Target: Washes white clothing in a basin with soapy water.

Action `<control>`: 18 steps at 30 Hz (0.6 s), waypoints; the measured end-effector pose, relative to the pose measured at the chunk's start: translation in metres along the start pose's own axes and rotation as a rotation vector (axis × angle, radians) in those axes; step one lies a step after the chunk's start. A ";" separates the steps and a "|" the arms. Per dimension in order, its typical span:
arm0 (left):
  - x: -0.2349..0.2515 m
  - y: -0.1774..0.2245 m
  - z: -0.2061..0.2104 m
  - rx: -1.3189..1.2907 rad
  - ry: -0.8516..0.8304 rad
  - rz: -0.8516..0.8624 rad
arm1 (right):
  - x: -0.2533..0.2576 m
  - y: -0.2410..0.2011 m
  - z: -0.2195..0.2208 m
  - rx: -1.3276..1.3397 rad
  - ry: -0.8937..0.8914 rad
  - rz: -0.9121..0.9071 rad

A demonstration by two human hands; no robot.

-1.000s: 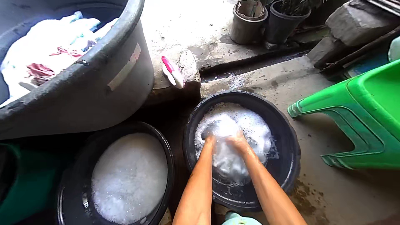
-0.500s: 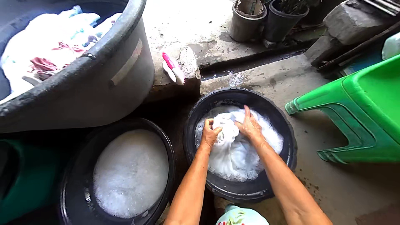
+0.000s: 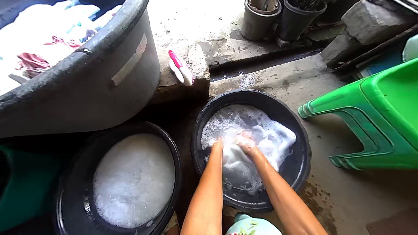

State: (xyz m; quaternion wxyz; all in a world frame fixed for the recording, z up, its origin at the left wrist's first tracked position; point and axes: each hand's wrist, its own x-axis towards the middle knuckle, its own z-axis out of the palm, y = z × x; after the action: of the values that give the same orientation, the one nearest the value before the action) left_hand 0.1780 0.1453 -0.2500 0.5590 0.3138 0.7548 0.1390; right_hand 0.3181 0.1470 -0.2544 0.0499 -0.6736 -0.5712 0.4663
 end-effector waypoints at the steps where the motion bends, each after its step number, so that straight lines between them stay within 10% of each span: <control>1: 0.004 0.005 -0.002 0.022 0.025 0.039 | -0.002 -0.005 -0.001 0.061 0.082 -0.063; 5: 0.022 0.003 -0.001 -0.284 0.145 0.252 | -0.018 -0.017 0.008 -0.072 0.259 -0.132; 12: -0.001 0.006 -0.002 -0.677 -0.279 0.481 | 0.002 0.003 -0.052 -0.239 0.310 0.145; 18: 0.011 -0.004 0.006 0.279 -0.025 0.426 | 0.020 0.019 -0.030 -0.547 0.051 0.029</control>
State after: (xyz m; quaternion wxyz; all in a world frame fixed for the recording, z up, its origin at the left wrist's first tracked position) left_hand 0.1807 0.1487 -0.2623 0.4776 0.5415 0.6766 0.1446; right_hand 0.3509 0.1702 -0.2606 -0.1260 -0.6819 -0.6646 0.2782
